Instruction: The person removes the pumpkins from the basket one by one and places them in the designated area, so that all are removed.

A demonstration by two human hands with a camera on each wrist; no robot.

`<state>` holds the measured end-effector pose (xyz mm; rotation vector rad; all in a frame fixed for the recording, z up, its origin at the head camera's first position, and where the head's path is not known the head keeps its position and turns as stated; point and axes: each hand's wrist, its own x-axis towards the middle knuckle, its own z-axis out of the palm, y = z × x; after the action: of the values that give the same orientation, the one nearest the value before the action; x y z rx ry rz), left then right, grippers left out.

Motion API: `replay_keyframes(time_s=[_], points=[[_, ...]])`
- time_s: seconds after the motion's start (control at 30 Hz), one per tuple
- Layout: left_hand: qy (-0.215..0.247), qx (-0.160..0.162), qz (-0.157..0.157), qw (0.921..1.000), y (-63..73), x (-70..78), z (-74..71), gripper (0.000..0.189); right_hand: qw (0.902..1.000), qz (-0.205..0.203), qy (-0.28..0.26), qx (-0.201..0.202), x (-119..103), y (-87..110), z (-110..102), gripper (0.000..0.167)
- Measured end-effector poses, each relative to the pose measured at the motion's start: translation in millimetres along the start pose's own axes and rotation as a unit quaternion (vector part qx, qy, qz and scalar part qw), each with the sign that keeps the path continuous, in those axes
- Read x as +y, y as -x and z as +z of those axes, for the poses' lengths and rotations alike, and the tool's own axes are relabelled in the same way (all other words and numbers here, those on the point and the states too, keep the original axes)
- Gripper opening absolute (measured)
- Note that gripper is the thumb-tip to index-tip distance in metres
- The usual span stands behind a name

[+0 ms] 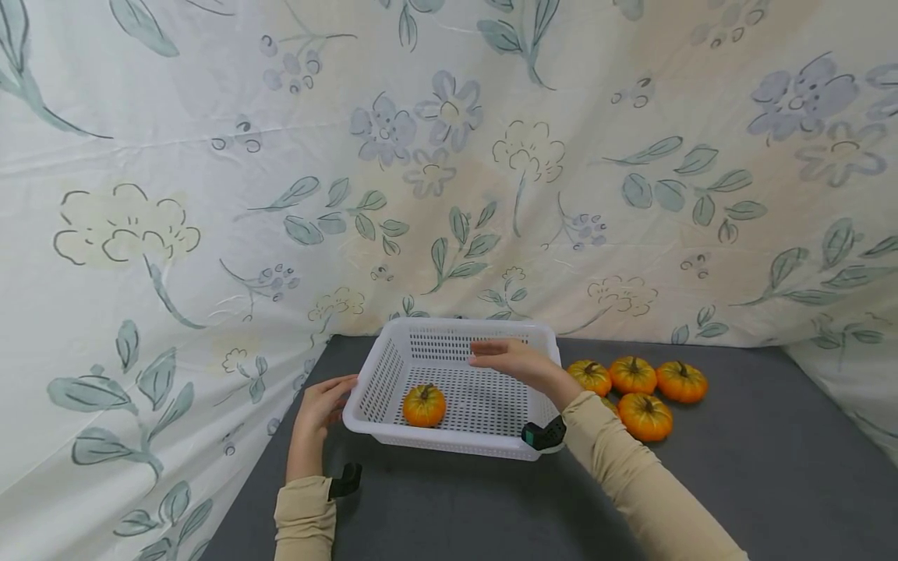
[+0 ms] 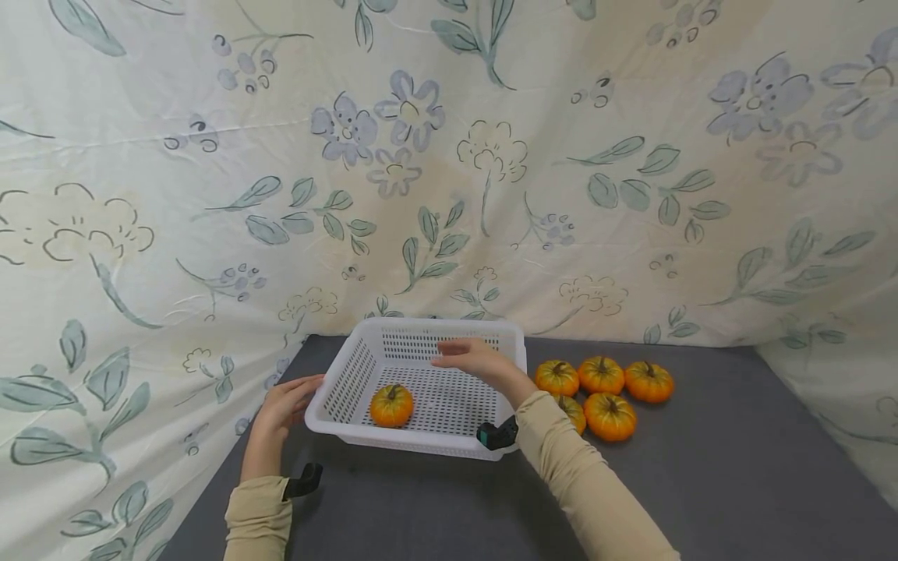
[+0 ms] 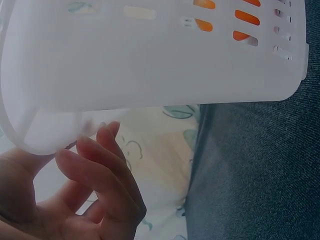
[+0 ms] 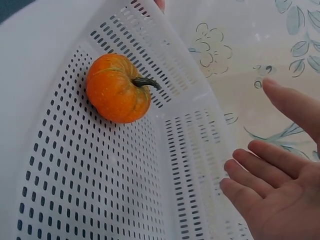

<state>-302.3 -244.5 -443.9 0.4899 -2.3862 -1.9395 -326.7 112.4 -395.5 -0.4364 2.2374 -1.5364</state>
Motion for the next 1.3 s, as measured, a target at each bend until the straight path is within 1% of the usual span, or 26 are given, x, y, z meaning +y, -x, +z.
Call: replay_keyframes(time_s=[0.3, 0.53, 0.67, 0.73, 0.83, 1.0, 1.13, 1.3], points=[[-0.006, 0.003, -0.001, 1.0000, 1.9, 1.5, -0.1, 0.046, 0.9990, 0.001, -0.039, 0.021, 4, -16.0, 10, 0.067], [-0.011, 0.004, -0.003, 0.9999, 2.4, 1.6, 0.3, 0.047, 0.9982, 0.012, -0.037, 0.047, 4, -24.2, 15, 0.066], [-0.010, 0.004, -0.002, 0.9999, 2.6, 1.1, 0.5, 0.047, 0.9971, 0.013, -0.053, 0.053, 6, -29.4, 18, 0.064], [-0.010, 0.003, -0.002, 0.9999, 2.7, 0.9, 0.7, 0.047, 0.9965, 0.011, -0.063, 0.054, 8, -32.0, 18, 0.065], [-0.011, 0.002, -0.001, 0.9999, 3.0, 0.8, 1.2, 0.047, 0.9947, 0.008, -0.091, 0.048, 11, -35.9, 18, 0.066], [-0.011, -0.001, -0.003, 0.9999, 3.4, 1.4, 1.0, 0.047, 0.9908, 0.013, -0.128, 0.043, 13, -42.2, 19, 0.066], [-0.012, 0.000, -0.004, 0.9999, 2.7, 1.9, 0.1, 0.048, 0.9917, 0.013, -0.122, 0.037, 12, -46.9, 22, 0.065], [-0.017, 0.000, -0.003, 0.9999, 3.0, 2.4, 0.8, 0.047, 0.9937, 0.032, -0.104, 0.026, 12, -51.6, 27, 0.068]])
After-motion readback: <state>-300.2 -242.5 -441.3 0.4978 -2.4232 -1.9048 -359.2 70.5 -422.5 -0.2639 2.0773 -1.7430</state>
